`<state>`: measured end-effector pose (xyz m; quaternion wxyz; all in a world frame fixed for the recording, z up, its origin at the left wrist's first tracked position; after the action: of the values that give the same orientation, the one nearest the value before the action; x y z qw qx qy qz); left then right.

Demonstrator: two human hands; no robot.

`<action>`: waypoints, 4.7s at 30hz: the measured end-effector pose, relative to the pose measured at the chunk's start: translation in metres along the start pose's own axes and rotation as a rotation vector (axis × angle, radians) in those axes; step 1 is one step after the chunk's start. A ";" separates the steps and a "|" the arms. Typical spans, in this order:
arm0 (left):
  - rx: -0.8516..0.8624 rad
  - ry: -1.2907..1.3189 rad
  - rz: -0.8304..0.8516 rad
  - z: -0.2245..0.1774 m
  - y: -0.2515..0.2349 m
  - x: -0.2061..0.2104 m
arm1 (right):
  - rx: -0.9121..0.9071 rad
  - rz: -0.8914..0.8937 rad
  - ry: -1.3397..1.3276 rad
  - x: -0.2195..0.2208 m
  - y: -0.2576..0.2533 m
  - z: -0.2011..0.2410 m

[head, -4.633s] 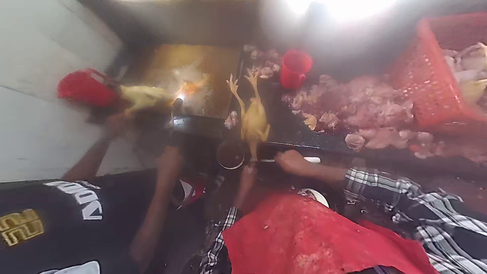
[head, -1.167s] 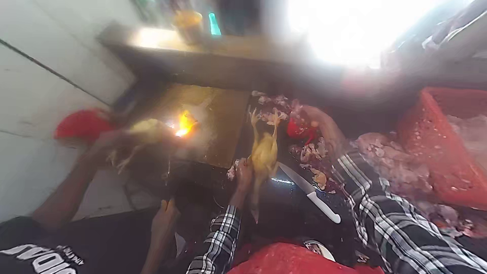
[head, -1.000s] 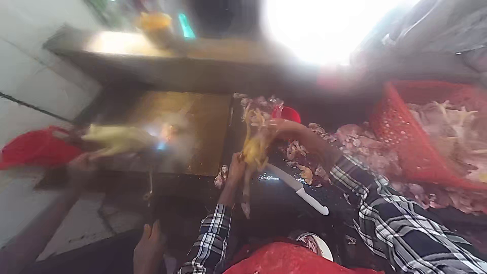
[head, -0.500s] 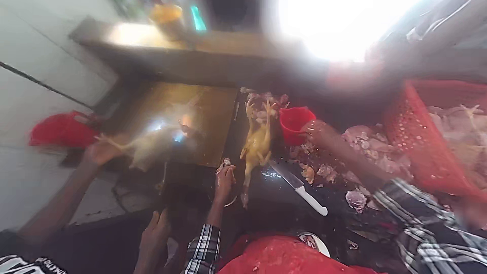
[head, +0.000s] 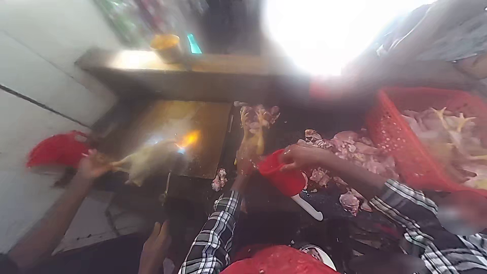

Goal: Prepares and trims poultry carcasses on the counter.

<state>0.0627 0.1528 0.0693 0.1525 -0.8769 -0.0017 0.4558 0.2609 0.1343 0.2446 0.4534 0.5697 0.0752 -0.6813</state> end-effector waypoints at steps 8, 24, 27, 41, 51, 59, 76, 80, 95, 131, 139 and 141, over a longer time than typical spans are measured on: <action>-0.390 0.097 0.029 0.040 0.112 -0.011 | 0.461 -0.605 0.016 -0.006 -0.019 -0.129; -0.597 0.111 0.404 0.040 0.217 -0.040 | 0.762 -0.469 -0.143 0.268 0.064 -0.009; -0.589 0.178 0.355 0.055 0.246 -0.035 | 0.799 -0.477 -0.345 0.277 0.092 -0.008; -0.493 0.073 -0.078 0.018 0.173 -0.044 | 0.492 -0.391 -0.521 0.244 0.034 0.048; -0.540 0.213 0.018 0.026 0.177 -0.036 | 0.457 -0.324 -0.244 0.205 -0.023 0.089; -0.556 0.416 -0.107 0.026 0.191 -0.036 | 0.364 -0.341 -0.041 0.181 -0.066 0.138; -0.499 0.159 -0.039 0.012 0.184 -0.033 | 0.423 -0.645 -0.460 0.198 0.026 0.078; -0.421 0.053 -0.074 0.009 0.192 -0.023 | 0.443 -0.467 -0.478 0.212 0.008 0.071; -0.589 0.450 -0.117 0.016 0.201 -0.026 | 0.324 -0.375 -0.082 0.175 -0.063 0.134; -0.558 0.563 -0.290 0.033 0.231 -0.025 | 0.365 -0.429 -0.185 0.255 0.029 0.061; -0.347 -0.142 -0.055 0.003 0.199 -0.018 | 0.549 -0.603 -0.611 0.289 0.063 -0.013; -0.396 -0.204 -0.054 0.009 0.190 -0.015 | 0.537 -0.613 -0.637 0.288 0.061 -0.019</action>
<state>0.0210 -0.0281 0.0258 -0.0115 -0.8387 -0.1302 0.5287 0.3351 -0.0426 0.0202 0.0709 0.3820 -0.0806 -0.9179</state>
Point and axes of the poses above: each hand's wrist, its own y-axis away from the middle knuckle, its own x-axis out of the palm, z = x × y, the point moved 5 cm from there along -y, towards the middle knuckle, and after that the axes turned 5 degrees about x, right-handed, at the moved point
